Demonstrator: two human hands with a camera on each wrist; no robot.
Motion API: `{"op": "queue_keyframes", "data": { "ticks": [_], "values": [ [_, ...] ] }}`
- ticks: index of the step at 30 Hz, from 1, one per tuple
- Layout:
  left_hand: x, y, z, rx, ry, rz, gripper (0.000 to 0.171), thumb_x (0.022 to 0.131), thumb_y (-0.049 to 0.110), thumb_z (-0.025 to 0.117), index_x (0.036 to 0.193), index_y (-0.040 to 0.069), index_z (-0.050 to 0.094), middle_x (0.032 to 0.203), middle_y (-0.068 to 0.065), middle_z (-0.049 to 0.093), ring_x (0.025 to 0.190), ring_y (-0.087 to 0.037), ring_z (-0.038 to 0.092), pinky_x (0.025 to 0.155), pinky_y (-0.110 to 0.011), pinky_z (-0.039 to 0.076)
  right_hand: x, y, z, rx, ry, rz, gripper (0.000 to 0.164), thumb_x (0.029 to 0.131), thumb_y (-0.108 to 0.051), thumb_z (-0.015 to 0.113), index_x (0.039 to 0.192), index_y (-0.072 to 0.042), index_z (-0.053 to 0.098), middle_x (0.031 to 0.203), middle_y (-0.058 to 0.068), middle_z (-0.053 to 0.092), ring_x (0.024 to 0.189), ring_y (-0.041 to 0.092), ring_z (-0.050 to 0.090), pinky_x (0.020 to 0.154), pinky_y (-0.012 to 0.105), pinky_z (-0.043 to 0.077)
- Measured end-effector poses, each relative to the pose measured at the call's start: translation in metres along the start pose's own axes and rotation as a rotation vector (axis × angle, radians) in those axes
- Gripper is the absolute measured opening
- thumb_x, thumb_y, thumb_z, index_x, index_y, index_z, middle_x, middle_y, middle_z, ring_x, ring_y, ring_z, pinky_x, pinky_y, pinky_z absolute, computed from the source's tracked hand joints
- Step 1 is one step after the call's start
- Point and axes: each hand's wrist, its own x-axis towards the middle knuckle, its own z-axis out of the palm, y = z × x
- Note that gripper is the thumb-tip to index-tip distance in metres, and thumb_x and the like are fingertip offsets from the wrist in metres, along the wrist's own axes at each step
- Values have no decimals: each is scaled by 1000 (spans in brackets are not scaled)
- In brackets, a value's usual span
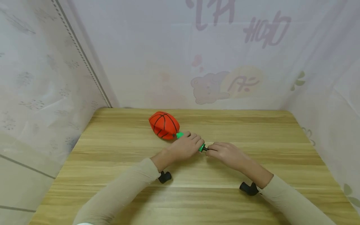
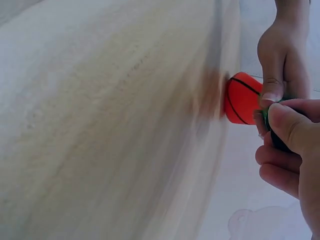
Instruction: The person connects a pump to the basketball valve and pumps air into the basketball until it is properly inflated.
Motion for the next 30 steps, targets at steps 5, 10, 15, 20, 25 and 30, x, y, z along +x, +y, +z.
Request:
{"op": "queue_keyframes", "data": {
  "ticks": [5,10,15,20,25,30],
  "values": [
    [0,-2,2,-16,19,-1,33,108,41,47,125,14,55,115,2,58,111,-15,55,96,-32,42,-5,0,-1,-12,22,-9,8,90,-10,72,97,-9,69,95,1,67,80,13,63,70,24,55],
    [-1,-6,3,-50,44,-11,33,106,43,50,123,15,56,114,3,59,111,-15,56,96,-32,44,-30,-5,-14,-4,46,-5,36,112,-17,35,100,-8,68,98,4,67,83,17,63,71,28,55],
    [-3,-6,3,-54,37,14,31,107,43,48,118,15,54,111,3,58,107,-15,54,92,-31,43,-60,-17,-27,-5,63,14,46,113,-19,28,99,-8,70,100,5,69,86,18,66,72,30,57],
    [-3,-4,4,-61,34,20,33,106,43,50,119,13,55,113,2,60,107,-15,55,91,-31,43,-73,-21,-31,-22,94,5,42,113,-17,32,96,-9,70,98,4,70,85,17,67,72,29,58],
    [0,-4,3,-42,27,3,34,106,43,50,119,12,54,109,1,58,104,-16,54,91,-31,43,-57,-17,-29,-18,42,28,44,113,-20,28,100,-9,69,101,4,69,86,16,66,73,28,57],
    [1,-4,0,15,26,-2,35,106,43,51,120,12,54,110,1,58,104,-17,54,92,-32,43,-35,-11,-16,19,20,42,43,113,-23,29,103,-9,68,102,3,68,86,15,65,73,27,56]
  ]
}}
